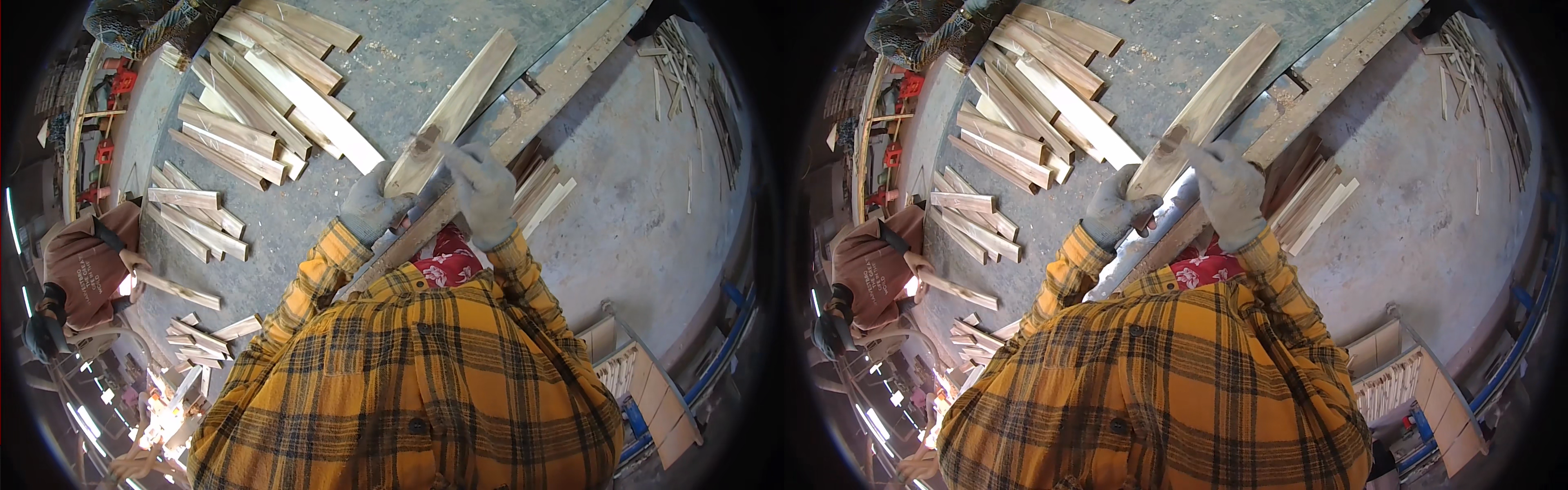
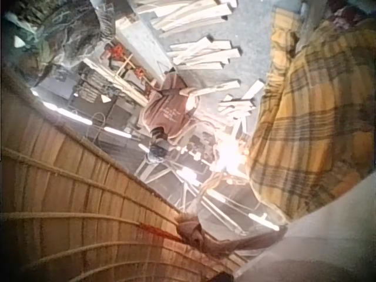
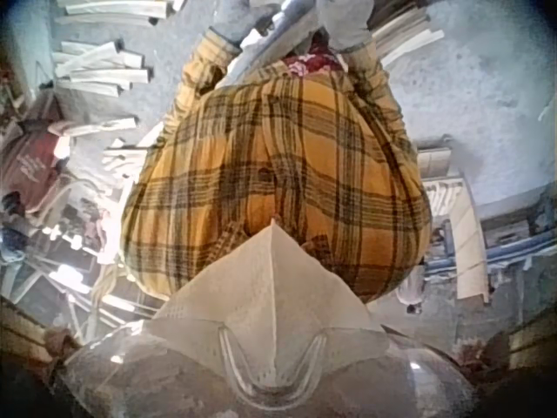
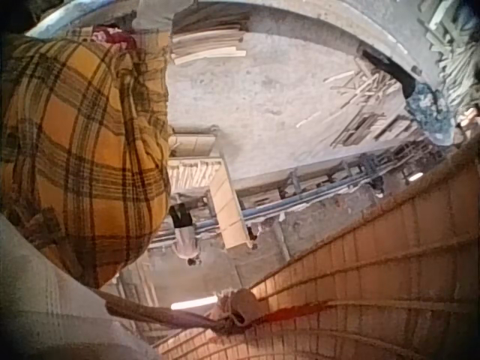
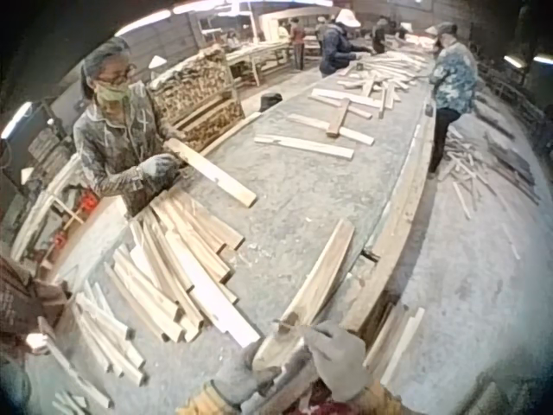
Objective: The person uses a chisel to carve and shape small wooden planks on a workbench. They repeatedly pick up planks, scrape the surface with the tool, and place them back down. The person works on multiple planks throughout the clip, focusing on smoothing or shaping the wood.
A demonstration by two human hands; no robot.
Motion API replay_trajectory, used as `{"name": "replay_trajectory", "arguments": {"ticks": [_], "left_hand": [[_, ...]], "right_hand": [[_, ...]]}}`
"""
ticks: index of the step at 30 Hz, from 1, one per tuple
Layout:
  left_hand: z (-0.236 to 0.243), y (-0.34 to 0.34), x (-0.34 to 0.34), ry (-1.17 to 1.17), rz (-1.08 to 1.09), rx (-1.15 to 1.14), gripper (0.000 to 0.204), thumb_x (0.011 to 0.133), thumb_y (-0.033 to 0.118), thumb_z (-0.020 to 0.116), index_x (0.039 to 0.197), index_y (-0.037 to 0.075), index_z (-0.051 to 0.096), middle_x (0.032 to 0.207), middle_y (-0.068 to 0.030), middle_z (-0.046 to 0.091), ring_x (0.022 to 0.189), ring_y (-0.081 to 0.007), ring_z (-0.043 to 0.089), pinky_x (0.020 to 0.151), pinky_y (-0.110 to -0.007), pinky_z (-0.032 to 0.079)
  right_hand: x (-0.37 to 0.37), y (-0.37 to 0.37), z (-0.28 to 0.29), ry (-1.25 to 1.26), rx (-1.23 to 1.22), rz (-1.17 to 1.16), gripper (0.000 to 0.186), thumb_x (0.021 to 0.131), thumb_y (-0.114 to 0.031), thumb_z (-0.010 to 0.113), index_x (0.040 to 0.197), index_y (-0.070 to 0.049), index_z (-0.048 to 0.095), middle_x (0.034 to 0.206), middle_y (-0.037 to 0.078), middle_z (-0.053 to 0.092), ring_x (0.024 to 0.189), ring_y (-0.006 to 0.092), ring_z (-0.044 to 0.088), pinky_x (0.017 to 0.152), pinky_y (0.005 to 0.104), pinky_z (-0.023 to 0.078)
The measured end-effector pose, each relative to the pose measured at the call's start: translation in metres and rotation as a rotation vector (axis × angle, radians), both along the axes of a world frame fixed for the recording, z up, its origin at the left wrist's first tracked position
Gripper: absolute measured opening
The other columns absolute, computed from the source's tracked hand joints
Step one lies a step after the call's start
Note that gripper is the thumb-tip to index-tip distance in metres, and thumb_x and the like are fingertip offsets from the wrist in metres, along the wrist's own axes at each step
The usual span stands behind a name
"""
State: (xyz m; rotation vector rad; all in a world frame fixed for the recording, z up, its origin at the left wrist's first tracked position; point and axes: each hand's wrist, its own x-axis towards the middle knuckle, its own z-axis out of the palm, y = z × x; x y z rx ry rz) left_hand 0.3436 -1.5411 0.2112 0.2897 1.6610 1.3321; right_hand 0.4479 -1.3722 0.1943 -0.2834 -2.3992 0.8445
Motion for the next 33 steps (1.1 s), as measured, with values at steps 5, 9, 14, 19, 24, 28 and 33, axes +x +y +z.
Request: {"name": "replay_trajectory", "arguments": {"ticks": [5,9,14,19,24,28,33], "left_hand": [[0.004,-0.003,0.0,-0.121,0.043,0.102,0.049,0.083,0.001,0.063,0.126,-0.007,0.041,0.083,-0.0108,0.062,0.054,-0.0164,0.062,0.045,-0.025,0.052],[0.015,-0.005,-0.004,-0.22,0.065,0.105,0.049,0.083,0.002,0.064,0.125,-0.01,0.042,0.086,-0.0137,0.064,0.054,-0.0174,0.063,0.046,-0.026,0.053],[0.013,-0.01,-0.005,-0.241,0.064,0.157,0.05,0.082,0.003,0.065,0.125,-0.012,0.043,0.088,-0.0151,0.065,0.055,-0.017,0.064,0.048,-0.025,0.054],[0.007,-0.013,-0.003,-0.192,0.085,0.137,0.051,0.082,0.004,0.066,0.125,-0.012,0.044,0.089,-0.0153,0.065,0.055,-0.0159,0.064,0.05,-0.023,0.054],[0.012,-0.017,-0.003,-0.265,0.075,0.136,0.051,0.082,0.002,0.066,0.125,-0.012,0.044,0.089,-0.0151,0.065,0.056,-0.0155,0.064,0.05,-0.023,0.054],[0.006,-0.02,0.001,-0.24,0.083,0.169,0.05,0.082,0.001,0.065,0.126,-0.011,0.043,0.09,-0.0148,0.064,0.057,-0.0162,0.064,0.05,-0.024,0.054],[0.007,-0.026,0.002,-0.214,0.084,0.156,0.049,0.082,0.0,0.065,0.125,-0.01,0.043,0.092,-0.0145,0.064,0.06,-0.0173,0.065,0.051,-0.025,0.056]], "right_hand": [[-0.007,0.0,-0.004,-0.012,0.054,-0.075,0.033,0.079,-0.007,0.064,0.11,-0.017,0.067,0.086,0.005,0.059,0.075,0.0251,0.062,0.062,0.0363,0.05],[-0.004,-0.008,-0.001,0.021,0.073,-0.092,0.033,0.079,-0.001,0.063,0.11,-0.012,0.068,0.087,0.006,0.06,0.071,0.023,0.061,0.061,0.0318,0.048],[0.0,-0.007,-0.01,-0.023,0.15,-0.135,0.034,0.077,-0.009,0.064,0.11,-0.02,0.068,0.088,0.002,0.057,0.074,0.0224,0.06,0.063,0.0348,0.049],[0.005,-0.012,-0.009,-0.087,0.31,-0.146,0.034,0.077,-0.01,0.063,0.11,-0.02,0.068,0.087,0.002,0.056,0.078,0.0217,0.059,0.066,0.0347,0.049],[0.014,-0.013,0.001,-0.17,0.322,-0.239,0.035,0.078,-0.01,0.061,0.112,-0.021,0.067,0.088,0.003,0.055,0.078,0.0223,0.058,0.067,0.0348,0.049],[0.004,-0.02,-0.001,-0.083,0.206,-0.19,0.035,0.079,-0.01,0.061,0.112,-0.02,0.066,0.088,0.002,0.055,0.075,0.0229,0.059,0.065,0.0354,0.049],[0.007,-0.036,-0.001,-0.085,0.195,-0.077,0.035,0.079,-0.007,0.062,0.112,-0.017,0.066,0.087,0.004,0.057,0.075,0.0232,0.06,0.063,0.0343,0.049]]}}
